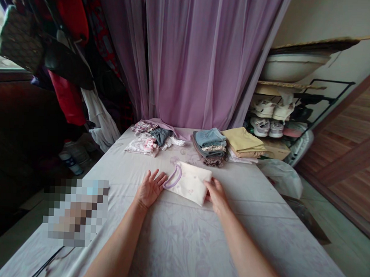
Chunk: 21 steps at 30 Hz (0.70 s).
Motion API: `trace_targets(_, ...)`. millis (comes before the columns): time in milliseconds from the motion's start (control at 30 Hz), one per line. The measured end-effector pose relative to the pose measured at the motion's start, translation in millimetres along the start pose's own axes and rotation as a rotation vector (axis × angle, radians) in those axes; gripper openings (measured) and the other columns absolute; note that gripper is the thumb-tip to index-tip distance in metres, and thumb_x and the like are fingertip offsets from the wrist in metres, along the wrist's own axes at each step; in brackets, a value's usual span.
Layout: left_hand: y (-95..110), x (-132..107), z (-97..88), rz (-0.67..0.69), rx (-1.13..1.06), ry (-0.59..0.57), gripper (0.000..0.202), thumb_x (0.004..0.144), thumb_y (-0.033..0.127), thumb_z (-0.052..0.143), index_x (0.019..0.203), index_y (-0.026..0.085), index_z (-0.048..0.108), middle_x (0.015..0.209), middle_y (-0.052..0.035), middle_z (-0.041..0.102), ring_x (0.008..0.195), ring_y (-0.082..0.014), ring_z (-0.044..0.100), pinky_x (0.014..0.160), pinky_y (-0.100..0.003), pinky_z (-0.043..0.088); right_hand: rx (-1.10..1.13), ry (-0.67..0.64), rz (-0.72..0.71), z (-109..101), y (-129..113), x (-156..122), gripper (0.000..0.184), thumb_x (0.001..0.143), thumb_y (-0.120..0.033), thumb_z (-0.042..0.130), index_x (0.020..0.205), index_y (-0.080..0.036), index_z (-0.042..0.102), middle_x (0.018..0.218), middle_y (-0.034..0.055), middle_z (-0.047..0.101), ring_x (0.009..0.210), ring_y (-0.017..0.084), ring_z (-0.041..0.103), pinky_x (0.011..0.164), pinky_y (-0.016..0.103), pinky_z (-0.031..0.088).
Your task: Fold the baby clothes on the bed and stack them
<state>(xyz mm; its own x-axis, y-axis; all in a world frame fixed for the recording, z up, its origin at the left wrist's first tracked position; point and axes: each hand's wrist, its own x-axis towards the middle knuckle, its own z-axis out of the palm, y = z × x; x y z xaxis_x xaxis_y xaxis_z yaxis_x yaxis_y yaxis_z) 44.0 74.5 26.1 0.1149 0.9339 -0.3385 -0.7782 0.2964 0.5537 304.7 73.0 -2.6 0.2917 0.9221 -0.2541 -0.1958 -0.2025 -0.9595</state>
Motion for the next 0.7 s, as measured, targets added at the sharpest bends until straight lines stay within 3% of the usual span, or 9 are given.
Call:
trace_targets(133,-4,3,1.4,0.028,0.096,0.006,0.039,0.095,0.036,0.049,0.13,0.018,0.049,0.125,-0.0138,0.062,0.107,-0.0198,0.065,0.092,-0.033,0.051,-0.272,-0.023,0.01,-3,-12,7,0.084,0.074,-0.057,0.064,0.144,-0.02,0.033,0.104,0.0111,0.07,0.086,0.026,0.069,0.065,0.038,0.057)
trace_targets(233,-4,7,10.4,0.054,0.37,0.047,0.041,0.086,0.027,0.063,0.124,0.017,0.055,0.126,-0.0137,0.063,0.11,-0.0199,0.064,0.093,-0.03,0.048,-0.624,0.121,-0.175,-2,-28,13,0.094,0.071,-0.054,0.067,0.149,-0.017,0.029,0.12,0.0149,0.064,0.106,0.029,0.064,0.085,0.039,0.052)
trace_targets(333,-2,11,22.3,0.11,0.919,0.102,0.046,0.076,0.028,0.071,0.119,0.016,0.06,0.119,-0.0146,0.066,0.104,-0.0247,0.065,0.087,-0.031,0.049,-0.922,0.145,-0.335,-2,-43,22,0.07,0.08,-0.047,0.057,0.142,-0.017,0.044,0.134,0.0145,0.056,0.12,0.028,0.056,0.097,0.036,0.044)
trace_targets(433,-1,12,30.1,0.174,1.473,0.132,0.047,0.066,0.034,0.078,0.109,0.017,0.067,0.096,-0.012,0.073,0.095,-0.0318,0.067,0.081,-0.036,0.047,-1.066,0.041,-0.302,-2,-52,32,0.045,0.083,-0.045,0.052,0.116,-0.018,0.066,0.121,0.0118,0.066,0.11,0.027,0.061,0.09,0.032,0.045)
trace_targets(533,-2,11,35.7,0.237,1.702,0.122,0.041,0.064,0.03,0.078,0.103,0.02,0.07,0.08,-0.0093,0.072,0.089,-0.033,0.069,0.076,-0.035,0.047,-1.101,0.031,-0.254,-4,-53,39,0.036,0.081,-0.042,0.056,0.102,-0.017,0.07,0.102,0.0108,0.072,0.094,0.027,0.066,0.078,0.031,0.046)
trace_targets(700,-2,22,54.6,0.334,1.88,0.094,0.038,0.081,0.026,0.063,0.118,0.018,0.064,0.096,-0.0095,0.073,0.093,-0.0261,0.068,0.076,-0.029,0.046,-1.057,0.096,-0.267,-10,-42,41,0.032,0.083,-0.037,0.053,0.104,-0.018,0.068,0.096,0.0087,0.072,0.091,0.024,0.066,0.075,0.028,0.046)
